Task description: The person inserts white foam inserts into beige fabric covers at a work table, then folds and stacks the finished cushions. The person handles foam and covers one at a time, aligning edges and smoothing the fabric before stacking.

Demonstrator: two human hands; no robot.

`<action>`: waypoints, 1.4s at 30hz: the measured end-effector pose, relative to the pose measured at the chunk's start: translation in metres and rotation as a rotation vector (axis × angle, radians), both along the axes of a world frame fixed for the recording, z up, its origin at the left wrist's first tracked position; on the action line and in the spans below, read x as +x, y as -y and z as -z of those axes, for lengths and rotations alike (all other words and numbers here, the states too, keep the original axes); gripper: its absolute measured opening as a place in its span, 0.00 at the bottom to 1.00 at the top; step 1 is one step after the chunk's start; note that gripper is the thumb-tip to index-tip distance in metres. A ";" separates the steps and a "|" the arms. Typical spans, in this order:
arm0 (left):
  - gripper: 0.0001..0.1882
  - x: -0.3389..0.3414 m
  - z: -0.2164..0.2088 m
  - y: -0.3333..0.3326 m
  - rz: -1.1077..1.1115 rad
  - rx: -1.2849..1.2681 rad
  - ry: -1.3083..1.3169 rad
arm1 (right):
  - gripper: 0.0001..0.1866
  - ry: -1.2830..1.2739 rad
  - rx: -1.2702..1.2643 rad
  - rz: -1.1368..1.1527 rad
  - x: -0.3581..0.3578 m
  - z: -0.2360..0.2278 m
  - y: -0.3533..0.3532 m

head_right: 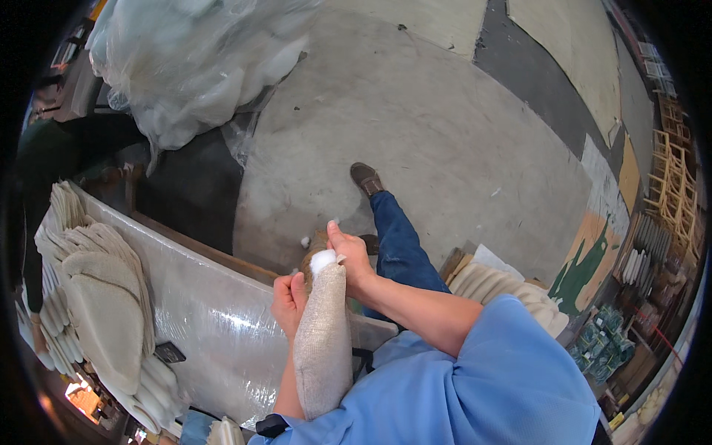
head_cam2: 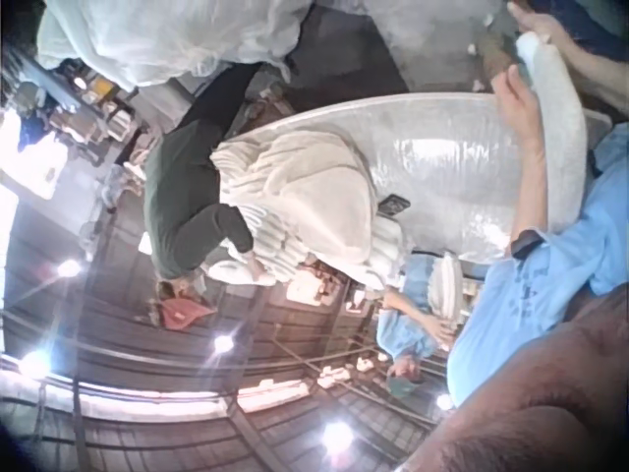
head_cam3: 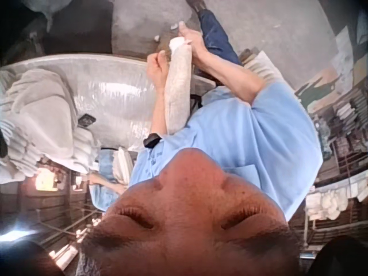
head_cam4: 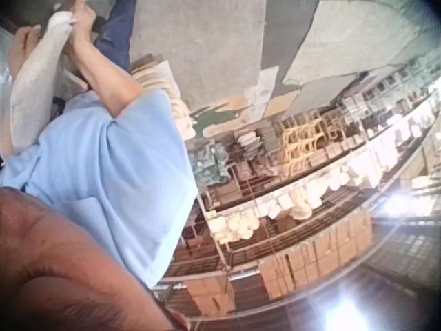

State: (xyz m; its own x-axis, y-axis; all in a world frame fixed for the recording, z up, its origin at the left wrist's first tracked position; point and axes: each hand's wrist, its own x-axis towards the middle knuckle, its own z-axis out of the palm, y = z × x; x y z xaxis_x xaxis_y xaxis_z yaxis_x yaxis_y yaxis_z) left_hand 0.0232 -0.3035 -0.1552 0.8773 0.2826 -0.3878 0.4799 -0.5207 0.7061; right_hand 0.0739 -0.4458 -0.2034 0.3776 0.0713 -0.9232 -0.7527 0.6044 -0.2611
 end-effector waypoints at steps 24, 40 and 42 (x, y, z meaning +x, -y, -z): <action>0.12 0.118 -0.046 0.054 0.638 -0.266 -0.552 | 0.08 0.584 -0.220 -0.065 -0.071 -0.018 0.048; 0.20 0.145 -0.043 0.075 0.910 0.024 -0.751 | 0.09 0.420 0.065 0.134 -0.057 -0.013 0.054; 0.18 0.134 -0.031 0.068 0.811 -0.069 -0.765 | 0.12 0.336 0.043 0.204 -0.069 -0.017 0.048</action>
State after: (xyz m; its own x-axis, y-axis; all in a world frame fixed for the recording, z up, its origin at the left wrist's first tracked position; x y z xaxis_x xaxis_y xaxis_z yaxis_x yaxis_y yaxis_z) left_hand 0.1570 -0.3712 -0.1246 0.3162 -0.3081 -0.8973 0.3361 -0.8481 0.4096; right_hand 0.0046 -0.4942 -0.1861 0.6686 -0.0003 -0.7436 -0.4928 0.7487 -0.4435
